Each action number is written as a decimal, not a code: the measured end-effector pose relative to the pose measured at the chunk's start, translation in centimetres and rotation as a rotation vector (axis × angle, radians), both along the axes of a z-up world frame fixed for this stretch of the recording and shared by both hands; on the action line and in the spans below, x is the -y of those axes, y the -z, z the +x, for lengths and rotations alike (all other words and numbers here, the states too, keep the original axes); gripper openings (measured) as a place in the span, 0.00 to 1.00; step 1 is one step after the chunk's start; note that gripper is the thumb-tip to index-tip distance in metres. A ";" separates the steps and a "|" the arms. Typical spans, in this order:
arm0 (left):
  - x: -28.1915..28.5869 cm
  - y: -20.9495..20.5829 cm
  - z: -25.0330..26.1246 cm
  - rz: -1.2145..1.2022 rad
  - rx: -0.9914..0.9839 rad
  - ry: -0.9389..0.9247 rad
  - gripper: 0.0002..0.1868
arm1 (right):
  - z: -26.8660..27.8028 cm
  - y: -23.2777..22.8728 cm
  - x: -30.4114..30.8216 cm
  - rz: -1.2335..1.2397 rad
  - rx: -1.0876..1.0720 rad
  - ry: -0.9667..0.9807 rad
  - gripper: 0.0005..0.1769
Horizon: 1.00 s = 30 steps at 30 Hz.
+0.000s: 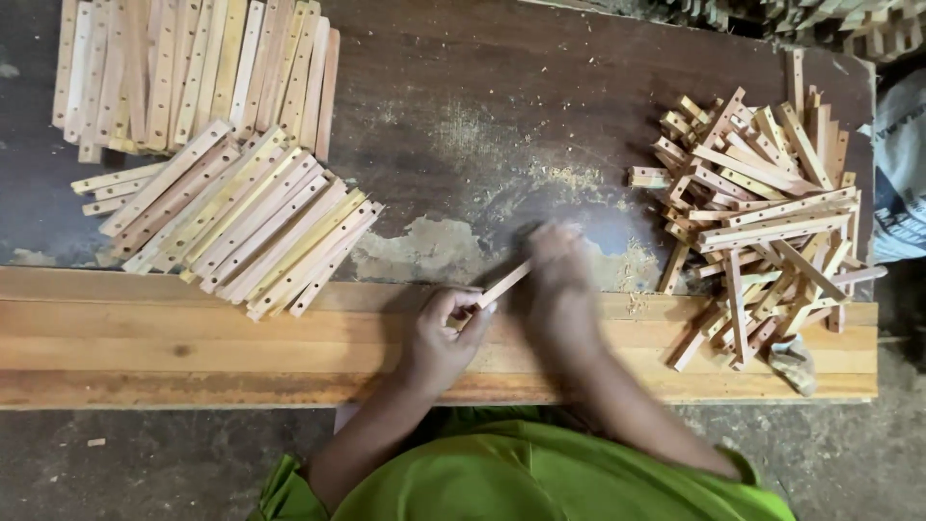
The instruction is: Sanding small wooden slats individually and sorting them into piles on a workbench
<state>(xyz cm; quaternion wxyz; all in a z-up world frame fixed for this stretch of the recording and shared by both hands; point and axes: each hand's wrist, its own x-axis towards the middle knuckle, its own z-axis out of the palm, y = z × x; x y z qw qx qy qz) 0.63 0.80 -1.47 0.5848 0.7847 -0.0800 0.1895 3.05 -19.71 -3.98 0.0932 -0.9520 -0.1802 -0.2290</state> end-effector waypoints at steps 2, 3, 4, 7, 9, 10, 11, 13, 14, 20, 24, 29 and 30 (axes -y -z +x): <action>-0.3 -0.4 -0.1 -0.016 0.002 0.023 0.09 | -4.2 -5.4 -5.9 0.103 -0.166 -0.149 0.44; -0.1 -1.2 0.3 -0.018 0.001 0.020 0.09 | -3.2 -4.7 -4.9 0.100 -0.168 -0.152 0.44; -0.2 -2.0 0.5 0.010 0.017 0.025 0.08 | -2.6 -4.0 -4.1 0.023 -0.179 -0.147 0.43; -0.2 -2.0 0.2 0.065 0.047 0.035 0.08 | 0.3 -2.6 0.0 -0.071 -0.147 -0.063 0.35; -0.3 -1.3 0.7 0.094 0.085 0.018 0.08 | 2.2 -2.1 1.5 -0.087 -0.079 -0.005 0.28; -0.1 -1.0 0.4 0.050 0.059 0.006 0.09 | 1.6 -1.8 1.6 -0.008 -0.159 0.095 0.28; 0.1 -0.7 0.2 0.005 0.033 -0.005 0.09 | 0.9 -1.5 1.7 0.070 -0.239 0.196 0.29; -0.4 -1.3 0.3 0.012 0.034 -0.001 0.08 | -1.2 -5.7 -3.9 -0.256 -0.546 0.095 0.38; -0.4 -1.7 0.5 0.017 0.034 0.003 0.08 | -2.2 -7.9 -6.5 -0.588 -0.846 -0.011 0.53; -0.1 -2.6 0.3 -0.029 -0.040 0.005 0.08 | 2.4 -0.3 1.7 -0.011 -0.071 0.048 0.34; -0.1 -1.6 0.0 0.036 -0.045 -0.001 0.09 | 0.2 0.0 0.6 -0.010 -0.022 0.107 0.38; 0.0 -2.2 0.4 -0.016 -0.012 0.022 0.08 | -2.1 -3.2 -3.2 0.009 -0.104 -0.222 0.42; 0.0 -1.2 0.0 -0.014 -0.017 0.025 0.08 | -1.2 -2.9 -1.8 0.012 -0.109 -0.219 0.42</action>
